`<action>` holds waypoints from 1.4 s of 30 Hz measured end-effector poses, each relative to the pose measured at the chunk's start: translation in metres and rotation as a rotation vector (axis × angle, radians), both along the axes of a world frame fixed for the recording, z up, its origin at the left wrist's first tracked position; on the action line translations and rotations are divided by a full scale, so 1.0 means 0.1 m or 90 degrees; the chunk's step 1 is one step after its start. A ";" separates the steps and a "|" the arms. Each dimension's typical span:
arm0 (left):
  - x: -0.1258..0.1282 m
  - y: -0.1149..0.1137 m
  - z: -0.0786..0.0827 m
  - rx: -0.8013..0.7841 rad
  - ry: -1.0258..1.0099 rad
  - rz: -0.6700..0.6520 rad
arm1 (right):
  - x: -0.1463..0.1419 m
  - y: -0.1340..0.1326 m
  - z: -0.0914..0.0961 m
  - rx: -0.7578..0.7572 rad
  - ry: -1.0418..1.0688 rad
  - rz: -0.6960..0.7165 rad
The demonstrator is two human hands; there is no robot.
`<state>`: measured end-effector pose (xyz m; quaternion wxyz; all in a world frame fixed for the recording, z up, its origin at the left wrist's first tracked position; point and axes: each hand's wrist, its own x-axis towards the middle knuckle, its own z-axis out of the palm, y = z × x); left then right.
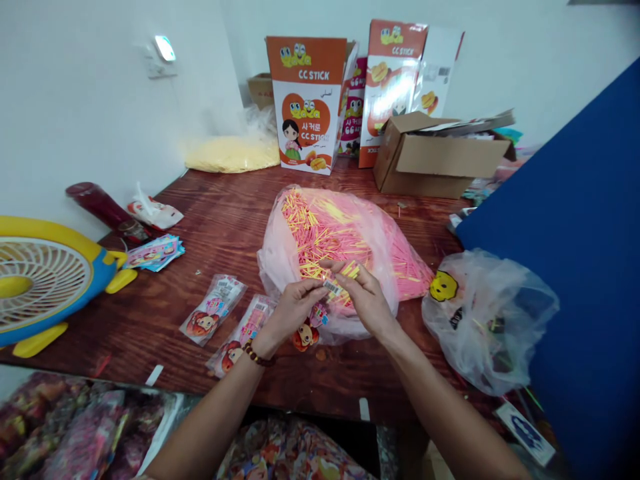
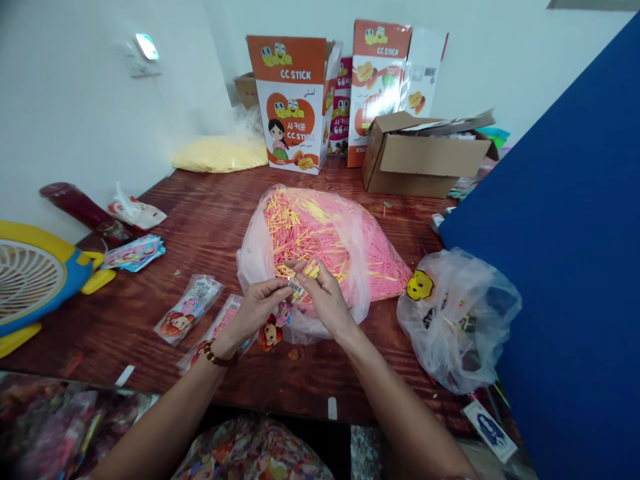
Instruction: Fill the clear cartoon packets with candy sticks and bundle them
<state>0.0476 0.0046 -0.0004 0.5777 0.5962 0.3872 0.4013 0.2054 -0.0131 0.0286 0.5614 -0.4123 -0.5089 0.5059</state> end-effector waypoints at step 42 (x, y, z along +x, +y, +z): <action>-0.45 -0.12 0.00 -0.171 -0.180 0.104 | -0.27 0.25 -0.05 -0.057 -0.074 0.064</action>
